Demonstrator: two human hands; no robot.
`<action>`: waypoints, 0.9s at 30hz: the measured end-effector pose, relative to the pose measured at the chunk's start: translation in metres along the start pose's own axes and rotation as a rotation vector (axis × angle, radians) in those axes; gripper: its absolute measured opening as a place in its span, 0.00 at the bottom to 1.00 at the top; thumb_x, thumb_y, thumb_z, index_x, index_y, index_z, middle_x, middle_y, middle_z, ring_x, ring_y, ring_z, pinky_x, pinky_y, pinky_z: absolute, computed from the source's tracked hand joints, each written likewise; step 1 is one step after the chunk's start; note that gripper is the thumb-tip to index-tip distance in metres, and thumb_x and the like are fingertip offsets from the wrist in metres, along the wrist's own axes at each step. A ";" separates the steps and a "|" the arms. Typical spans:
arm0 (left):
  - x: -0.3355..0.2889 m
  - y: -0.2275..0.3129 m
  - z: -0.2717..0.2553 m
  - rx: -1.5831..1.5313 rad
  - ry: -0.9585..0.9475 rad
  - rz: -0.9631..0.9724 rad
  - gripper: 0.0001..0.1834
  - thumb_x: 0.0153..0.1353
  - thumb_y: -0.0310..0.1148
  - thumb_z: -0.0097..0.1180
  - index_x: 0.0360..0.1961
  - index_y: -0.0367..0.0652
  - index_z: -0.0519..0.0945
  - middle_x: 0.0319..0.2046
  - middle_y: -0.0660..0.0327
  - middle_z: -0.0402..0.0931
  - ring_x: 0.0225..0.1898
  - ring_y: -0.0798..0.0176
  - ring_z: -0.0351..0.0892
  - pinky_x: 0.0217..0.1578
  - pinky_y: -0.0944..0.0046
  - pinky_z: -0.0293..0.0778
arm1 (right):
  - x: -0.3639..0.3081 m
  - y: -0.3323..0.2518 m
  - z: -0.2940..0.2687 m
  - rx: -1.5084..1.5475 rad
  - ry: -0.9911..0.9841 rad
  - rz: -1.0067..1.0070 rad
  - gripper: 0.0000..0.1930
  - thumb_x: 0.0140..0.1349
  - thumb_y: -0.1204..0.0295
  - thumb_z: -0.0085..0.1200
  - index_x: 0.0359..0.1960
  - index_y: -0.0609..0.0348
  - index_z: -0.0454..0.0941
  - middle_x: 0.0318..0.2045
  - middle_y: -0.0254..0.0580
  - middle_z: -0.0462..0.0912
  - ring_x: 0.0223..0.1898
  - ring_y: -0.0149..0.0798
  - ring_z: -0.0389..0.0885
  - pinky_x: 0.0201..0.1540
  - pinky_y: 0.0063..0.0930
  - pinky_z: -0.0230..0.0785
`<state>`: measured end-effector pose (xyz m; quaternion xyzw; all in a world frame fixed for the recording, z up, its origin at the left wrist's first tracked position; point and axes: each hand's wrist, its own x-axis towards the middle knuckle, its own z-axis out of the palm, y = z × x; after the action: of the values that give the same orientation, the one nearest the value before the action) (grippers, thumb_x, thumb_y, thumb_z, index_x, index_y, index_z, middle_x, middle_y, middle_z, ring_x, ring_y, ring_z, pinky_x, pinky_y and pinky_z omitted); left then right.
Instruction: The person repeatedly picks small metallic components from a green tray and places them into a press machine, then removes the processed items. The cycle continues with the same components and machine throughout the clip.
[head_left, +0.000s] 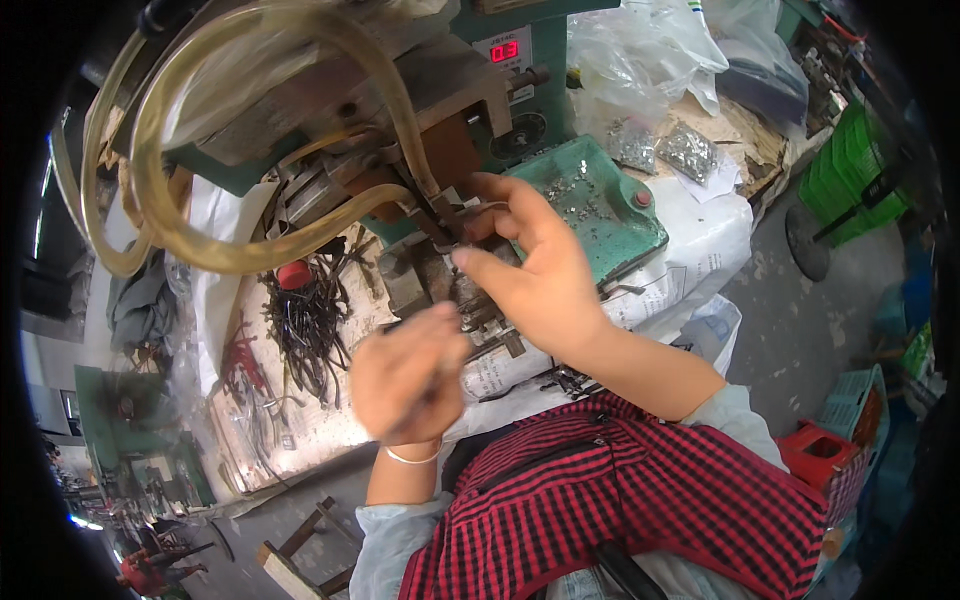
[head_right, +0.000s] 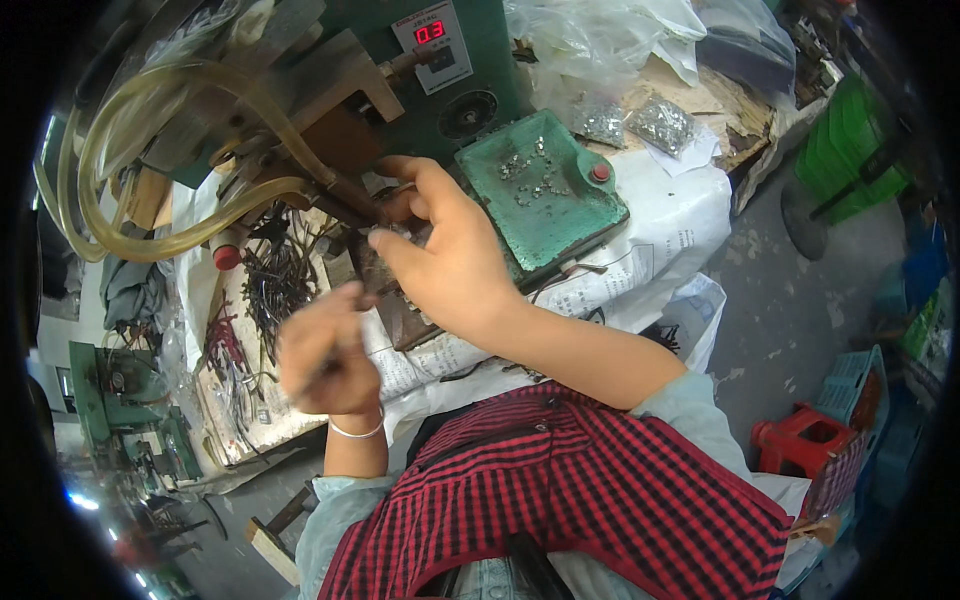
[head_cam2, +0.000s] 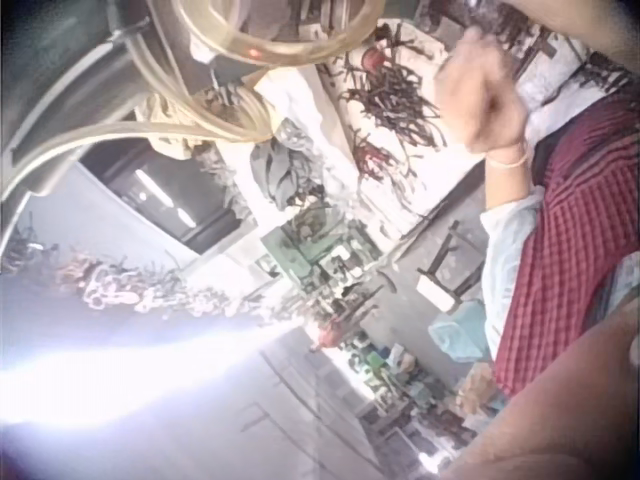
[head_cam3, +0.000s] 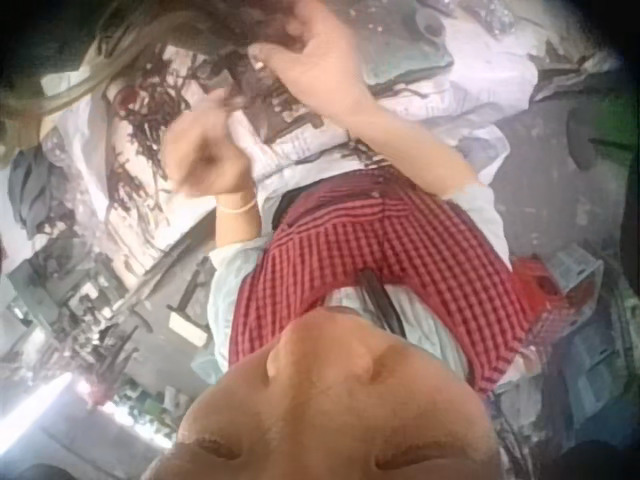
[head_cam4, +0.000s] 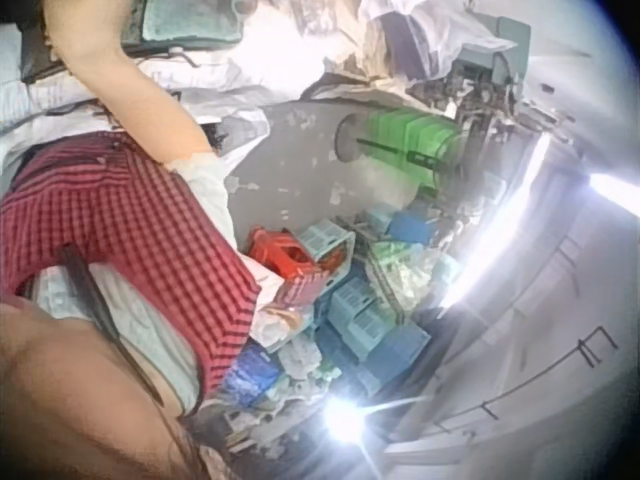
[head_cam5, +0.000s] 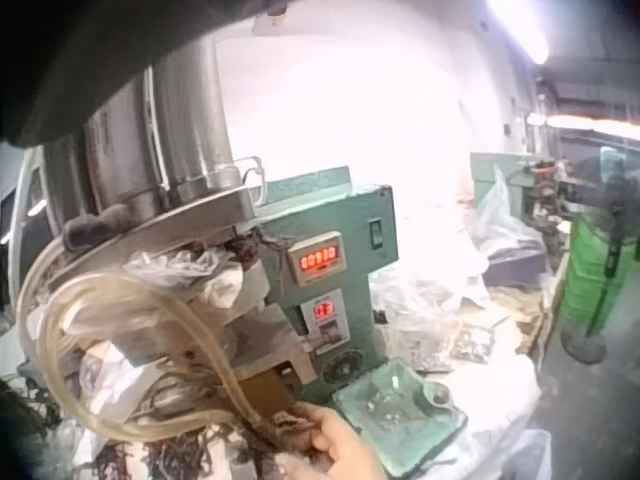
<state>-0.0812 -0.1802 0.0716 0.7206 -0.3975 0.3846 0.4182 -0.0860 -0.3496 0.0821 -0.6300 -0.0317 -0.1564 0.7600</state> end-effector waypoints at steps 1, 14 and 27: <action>0.002 -0.004 0.000 -0.131 0.147 -0.075 0.03 0.62 0.21 0.65 0.37 0.36 0.82 0.37 0.50 0.87 0.31 0.58 0.88 0.31 0.64 0.81 | 0.001 0.005 0.003 0.021 0.034 0.016 0.32 0.61 0.84 0.62 0.68 0.68 0.66 0.47 0.43 0.83 0.53 0.33 0.79 0.61 0.28 0.68; 0.031 -0.015 -0.024 -0.131 0.024 -0.048 0.05 0.65 0.22 0.64 0.40 0.34 0.83 0.37 0.49 0.86 0.31 0.61 0.86 0.28 0.64 0.83 | 0.043 -0.048 -0.040 0.166 -0.323 0.453 0.36 0.60 0.81 0.63 0.70 0.78 0.63 0.48 0.49 0.86 0.53 0.35 0.82 0.57 0.28 0.72; -0.005 -0.006 0.028 0.183 -0.168 0.253 0.16 0.49 0.26 0.79 0.40 0.45 0.88 0.36 0.58 0.89 0.23 0.65 0.79 0.20 0.68 0.69 | -0.011 0.059 -0.156 -0.712 0.385 0.051 0.10 0.64 0.76 0.62 0.47 0.62 0.84 0.41 0.37 0.88 0.44 0.34 0.84 0.51 0.29 0.74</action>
<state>-0.0722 -0.2022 0.0553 0.7294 -0.4820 0.4072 0.2644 -0.1031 -0.4896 -0.0084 -0.8135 0.1828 -0.2538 0.4902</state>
